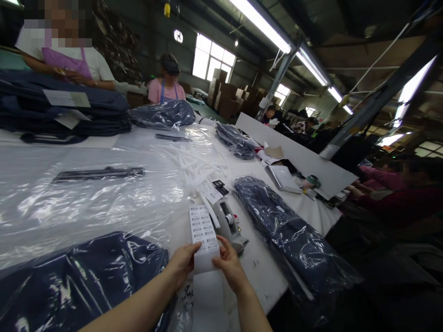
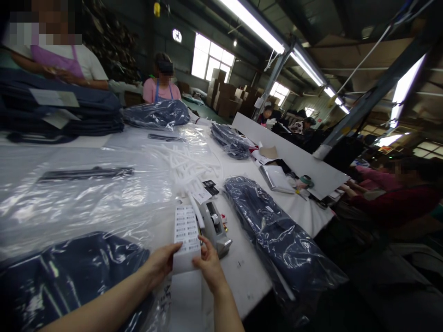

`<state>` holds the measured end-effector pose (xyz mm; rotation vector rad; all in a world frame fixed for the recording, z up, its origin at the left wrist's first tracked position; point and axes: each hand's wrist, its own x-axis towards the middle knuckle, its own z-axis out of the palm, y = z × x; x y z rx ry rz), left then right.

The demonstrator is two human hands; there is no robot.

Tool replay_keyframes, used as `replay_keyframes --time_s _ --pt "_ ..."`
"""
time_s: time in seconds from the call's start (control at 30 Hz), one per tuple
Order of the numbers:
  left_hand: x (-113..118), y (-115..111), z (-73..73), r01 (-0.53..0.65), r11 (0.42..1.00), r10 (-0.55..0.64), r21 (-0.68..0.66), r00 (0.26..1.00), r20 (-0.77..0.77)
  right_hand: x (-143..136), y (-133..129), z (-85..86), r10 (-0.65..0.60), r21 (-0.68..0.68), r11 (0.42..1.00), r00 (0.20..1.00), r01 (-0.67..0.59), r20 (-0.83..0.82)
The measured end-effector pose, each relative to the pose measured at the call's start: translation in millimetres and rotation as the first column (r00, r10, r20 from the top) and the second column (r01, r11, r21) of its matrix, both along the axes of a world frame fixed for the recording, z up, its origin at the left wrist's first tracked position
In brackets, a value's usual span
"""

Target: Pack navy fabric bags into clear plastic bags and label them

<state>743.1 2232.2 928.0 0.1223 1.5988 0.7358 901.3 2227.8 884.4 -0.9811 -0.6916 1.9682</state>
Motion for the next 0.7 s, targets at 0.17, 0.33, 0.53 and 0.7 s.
replay_keyframes --time_s 0.17,0.33,0.53,0.7 --pt "1.9 -0.8 2.5 -0.04 0.992 0.027 0.118 0.994 0.103 2.1 12.7 0.4 0.031 0.03 0.999 0.98 -0.038 0.196" --pt "2.3 -2.3 8.7 -0.042 0.99 0.008 0.138 0.972 0.236 -5.1 24.1 1.9 0.137 0.01 0.989 0.95 -0.145 0.282" --pt "-0.1 0.9 -1.2 -0.045 0.99 0.013 0.13 0.971 0.239 -8.9 19.3 6.5 0.072 0.138 0.979 0.892 -0.148 0.447" --pt "-3.7 0.7 -7.0 -0.025 0.993 0.006 0.12 0.988 0.157 -9.4 6.0 5.3 -0.306 0.565 0.814 0.728 -0.133 0.613"
